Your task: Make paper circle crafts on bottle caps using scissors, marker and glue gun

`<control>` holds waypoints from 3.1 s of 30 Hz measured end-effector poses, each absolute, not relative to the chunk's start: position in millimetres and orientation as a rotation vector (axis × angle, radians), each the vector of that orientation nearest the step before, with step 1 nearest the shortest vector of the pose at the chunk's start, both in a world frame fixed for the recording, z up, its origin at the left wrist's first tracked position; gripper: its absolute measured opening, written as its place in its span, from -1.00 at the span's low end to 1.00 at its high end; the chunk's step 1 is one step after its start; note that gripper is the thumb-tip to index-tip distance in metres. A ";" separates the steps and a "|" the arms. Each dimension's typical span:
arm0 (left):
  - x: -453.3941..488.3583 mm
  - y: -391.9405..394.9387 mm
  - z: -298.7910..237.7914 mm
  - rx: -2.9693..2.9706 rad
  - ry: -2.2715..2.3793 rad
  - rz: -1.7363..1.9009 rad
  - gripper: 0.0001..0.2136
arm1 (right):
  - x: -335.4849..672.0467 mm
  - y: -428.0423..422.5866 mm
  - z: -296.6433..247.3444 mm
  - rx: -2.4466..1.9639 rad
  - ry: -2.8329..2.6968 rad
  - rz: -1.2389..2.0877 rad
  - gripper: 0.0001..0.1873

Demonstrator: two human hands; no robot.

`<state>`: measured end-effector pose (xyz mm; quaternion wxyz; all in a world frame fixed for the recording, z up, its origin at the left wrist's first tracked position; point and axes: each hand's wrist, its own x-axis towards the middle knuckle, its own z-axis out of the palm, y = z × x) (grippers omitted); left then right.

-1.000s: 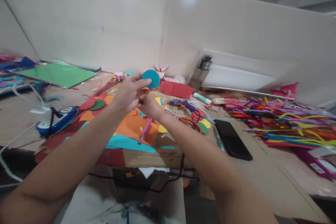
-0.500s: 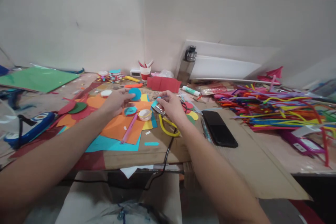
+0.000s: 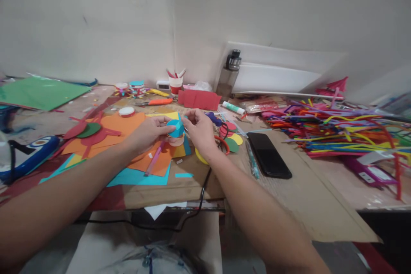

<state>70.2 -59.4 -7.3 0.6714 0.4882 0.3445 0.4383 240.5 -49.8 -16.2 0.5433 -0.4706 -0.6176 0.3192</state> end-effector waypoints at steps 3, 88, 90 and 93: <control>70.0 -59.1 -6.8 1.091 0.796 0.999 -0.68 | 236.2 -49.7 -16.0 -1.091 -1.456 0.746 -0.84; 55.7 -22.5 -17.4 0.959 1.007 1.199 -0.94 | 278.7 -39.6 10.6 -1.378 -1.878 0.490 -0.73; 56.6 -22.6 -18.5 0.964 1.009 1.190 -0.94 | 279.6 -38.0 7.8 -1.401 -1.894 0.454 -0.73; 57.5 -22.6 -19.6 0.971 1.005 1.193 -0.95 | 279.6 -37.3 5.1 -1.429 -1.903 0.419 -0.73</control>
